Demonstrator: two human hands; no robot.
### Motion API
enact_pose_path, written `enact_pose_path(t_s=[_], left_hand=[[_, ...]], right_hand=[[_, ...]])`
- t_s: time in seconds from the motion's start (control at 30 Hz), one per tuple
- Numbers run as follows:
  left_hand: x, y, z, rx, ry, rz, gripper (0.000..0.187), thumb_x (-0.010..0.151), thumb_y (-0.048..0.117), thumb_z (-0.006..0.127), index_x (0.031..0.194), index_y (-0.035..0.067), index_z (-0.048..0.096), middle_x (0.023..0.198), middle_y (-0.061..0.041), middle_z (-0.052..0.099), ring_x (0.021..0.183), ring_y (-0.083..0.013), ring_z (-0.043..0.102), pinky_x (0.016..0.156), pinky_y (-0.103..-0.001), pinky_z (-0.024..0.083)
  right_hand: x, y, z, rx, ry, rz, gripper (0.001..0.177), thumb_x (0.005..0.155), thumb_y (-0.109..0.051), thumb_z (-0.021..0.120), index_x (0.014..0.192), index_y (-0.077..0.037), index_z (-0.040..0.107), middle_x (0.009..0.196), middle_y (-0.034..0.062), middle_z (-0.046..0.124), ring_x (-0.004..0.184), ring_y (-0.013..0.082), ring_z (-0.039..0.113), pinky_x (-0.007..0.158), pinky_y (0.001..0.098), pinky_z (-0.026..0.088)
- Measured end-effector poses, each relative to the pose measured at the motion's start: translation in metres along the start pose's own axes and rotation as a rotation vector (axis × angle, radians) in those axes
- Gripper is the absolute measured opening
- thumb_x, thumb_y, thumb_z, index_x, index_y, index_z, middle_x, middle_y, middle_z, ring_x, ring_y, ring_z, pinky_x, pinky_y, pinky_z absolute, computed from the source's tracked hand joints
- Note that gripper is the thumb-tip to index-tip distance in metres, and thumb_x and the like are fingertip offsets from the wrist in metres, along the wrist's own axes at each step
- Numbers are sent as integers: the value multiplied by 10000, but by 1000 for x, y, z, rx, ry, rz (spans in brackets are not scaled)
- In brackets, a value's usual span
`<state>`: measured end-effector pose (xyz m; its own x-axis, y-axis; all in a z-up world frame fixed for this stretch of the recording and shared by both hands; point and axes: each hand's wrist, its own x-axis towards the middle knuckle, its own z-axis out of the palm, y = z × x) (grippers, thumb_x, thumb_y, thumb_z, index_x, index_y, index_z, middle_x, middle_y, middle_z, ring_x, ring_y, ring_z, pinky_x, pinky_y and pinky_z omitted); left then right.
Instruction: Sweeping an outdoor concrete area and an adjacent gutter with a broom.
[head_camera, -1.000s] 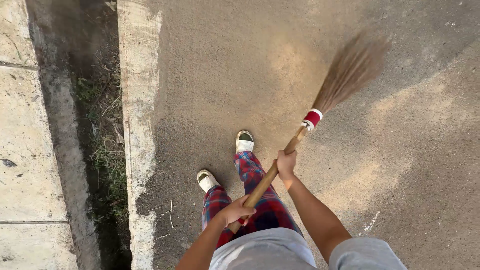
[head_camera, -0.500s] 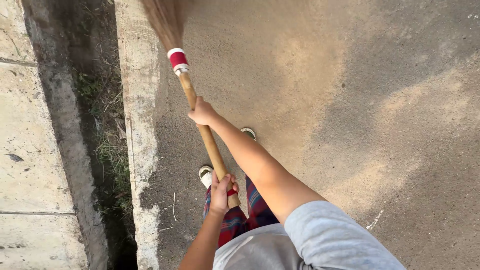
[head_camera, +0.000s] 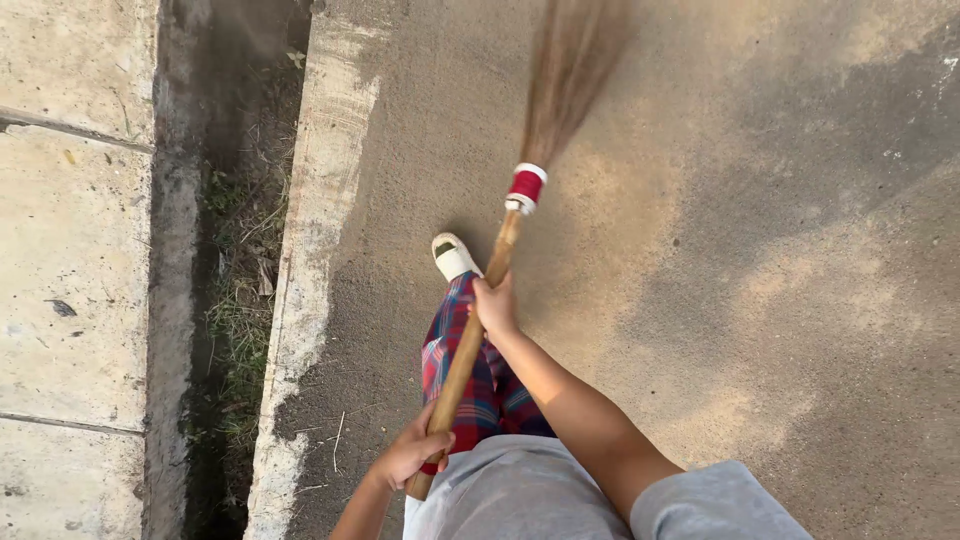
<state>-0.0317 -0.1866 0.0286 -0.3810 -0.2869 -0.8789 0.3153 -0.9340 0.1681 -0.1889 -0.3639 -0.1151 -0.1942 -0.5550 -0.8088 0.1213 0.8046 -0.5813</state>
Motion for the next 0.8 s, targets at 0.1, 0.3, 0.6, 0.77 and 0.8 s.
enact_pose_path(t_s=[0.1, 0.3, 0.6, 0.77, 0.8], left_hand=[[65, 26, -6, 197, -230, -82, 475, 914, 154, 711, 1321, 49, 489, 804, -39, 588, 585, -132, 580, 551, -278, 492], [150, 27, 29, 23, -128, -111, 382, 918, 157, 694, 1249, 50, 533, 788, -48, 590, 595, -137, 590, 555, -277, 503], [98, 68, -73, -400, 294, 263, 269, 920, 115, 587, 1157, 66, 470, 817, -95, 585, 559, -175, 572, 514, -316, 497], [63, 110, -74, -470, 302, 415, 281, 946, 151, 558, 1194, 80, 444, 828, -91, 562, 563, -158, 556, 504, -309, 492], [57, 118, -69, -476, 298, 433, 297, 947, 163, 556, 1205, 87, 432, 829, -91, 557, 562, -157, 554, 506, -309, 494]], right_hand=[[57, 48, -76, 165, 225, 85, 410, 919, -112, 632, 1258, -40, 413, 961, 137, 574, 593, 213, 600, 481, 378, 547], [187, 94, -90, -215, 106, 392, 474, 922, -145, 652, 1265, 99, 433, 973, 216, 607, 632, 310, 654, 516, 431, 572], [143, -4, 242, -637, -571, 59, 539, 913, -154, 665, 1274, 93, 350, 892, 222, 693, 607, 275, 733, 523, 355, 642], [114, -64, 302, -845, -640, -116, 578, 938, -201, 656, 1307, 112, 338, 889, 217, 677, 648, 286, 731, 538, 330, 638], [105, -79, 305, -855, -677, -132, 563, 935, -191, 649, 1296, 118, 345, 875, 214, 672, 635, 280, 730, 529, 320, 636]])
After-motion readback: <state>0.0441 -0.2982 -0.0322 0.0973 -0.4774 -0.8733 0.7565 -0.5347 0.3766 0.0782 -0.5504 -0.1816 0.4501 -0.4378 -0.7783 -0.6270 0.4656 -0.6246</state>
